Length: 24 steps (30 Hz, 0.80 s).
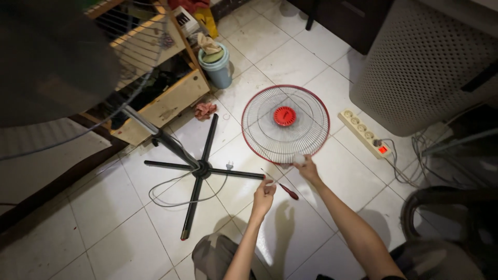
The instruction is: The person disassembles a standing electric fan, unscrewing and removing the front grille, then detaching the blade cap, fan blades, and rear grille, and sets the parts on the floor. They then reattach the rear grille and blades and use a screwdriver to tighten the blade cap.
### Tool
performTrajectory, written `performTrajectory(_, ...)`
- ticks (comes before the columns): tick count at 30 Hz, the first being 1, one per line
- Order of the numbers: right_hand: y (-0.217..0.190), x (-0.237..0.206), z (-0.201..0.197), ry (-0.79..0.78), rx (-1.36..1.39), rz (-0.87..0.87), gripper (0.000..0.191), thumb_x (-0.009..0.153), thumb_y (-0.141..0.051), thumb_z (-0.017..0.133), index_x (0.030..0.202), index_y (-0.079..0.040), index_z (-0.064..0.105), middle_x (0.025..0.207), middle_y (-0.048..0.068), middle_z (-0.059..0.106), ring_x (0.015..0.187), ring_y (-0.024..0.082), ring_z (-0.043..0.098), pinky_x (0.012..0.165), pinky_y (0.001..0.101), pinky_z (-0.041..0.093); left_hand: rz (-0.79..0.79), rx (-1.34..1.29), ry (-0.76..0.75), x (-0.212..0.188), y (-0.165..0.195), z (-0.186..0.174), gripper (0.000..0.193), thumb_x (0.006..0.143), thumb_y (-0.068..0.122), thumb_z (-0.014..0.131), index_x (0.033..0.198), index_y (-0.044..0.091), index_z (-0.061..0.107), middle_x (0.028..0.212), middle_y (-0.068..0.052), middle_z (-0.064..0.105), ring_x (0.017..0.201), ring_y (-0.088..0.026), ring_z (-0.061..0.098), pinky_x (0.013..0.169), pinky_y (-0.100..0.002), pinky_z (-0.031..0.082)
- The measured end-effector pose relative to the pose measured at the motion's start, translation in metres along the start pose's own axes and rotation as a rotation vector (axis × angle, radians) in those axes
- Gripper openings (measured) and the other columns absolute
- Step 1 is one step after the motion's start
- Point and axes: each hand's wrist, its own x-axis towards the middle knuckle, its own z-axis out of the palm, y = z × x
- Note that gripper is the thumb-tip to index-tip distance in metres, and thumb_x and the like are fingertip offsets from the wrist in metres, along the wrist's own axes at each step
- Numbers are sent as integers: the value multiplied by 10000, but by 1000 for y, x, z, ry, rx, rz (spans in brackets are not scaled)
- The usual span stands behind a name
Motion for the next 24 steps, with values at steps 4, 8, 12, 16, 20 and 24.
performTrajectory(4,33,-18,-20,173,-430,99,714,717,-253,929,1299,-80,554,1244,225,535,1167,369,554,987,447,494,41,25,-54,4,-10,20,344,953,219,673,1243,35,658,979,-115,762,885,-210,724,787,-343,557)
performTrajectory(8,65,-27,-31,138,-460,95,731,691,-191,902,1328,-103,555,1261,223,501,1172,399,559,1001,458,501,109,83,-141,6,-9,28,345,969,214,656,1255,21,638,1021,-159,783,959,-229,762,816,-346,561)
performTrajectory(12,83,-37,-27,138,-452,15,694,736,-164,842,1368,-122,559,1254,225,514,1125,408,588,982,452,513,129,89,-153,3,-4,33,342,957,202,660,1244,16,641,1011,-152,777,946,-249,765,793,-367,557)
performTrajectory(16,89,-53,-21,130,-485,-94,609,808,-143,776,1380,-122,568,1296,239,523,1132,422,596,980,463,507,113,95,-188,4,-3,36,342,962,197,654,1248,11,633,1002,-154,773,955,-251,764,799,-367,567)
performTrajectory(20,81,-61,-20,178,-431,-112,653,809,-122,748,1427,-105,538,1304,246,544,1184,433,582,1017,464,501,108,75,-215,3,-1,34,348,966,190,646,1256,-3,626,1012,-161,775,946,-238,758,814,-362,569)
performTrajectory(24,66,-67,-26,182,-475,5,683,796,-149,772,1421,-97,502,1321,240,531,1215,422,567,1030,468,483,102,37,-229,2,10,35,339,970,179,625,1253,-8,618,935,-116,785,892,-209,749,793,-342,576)
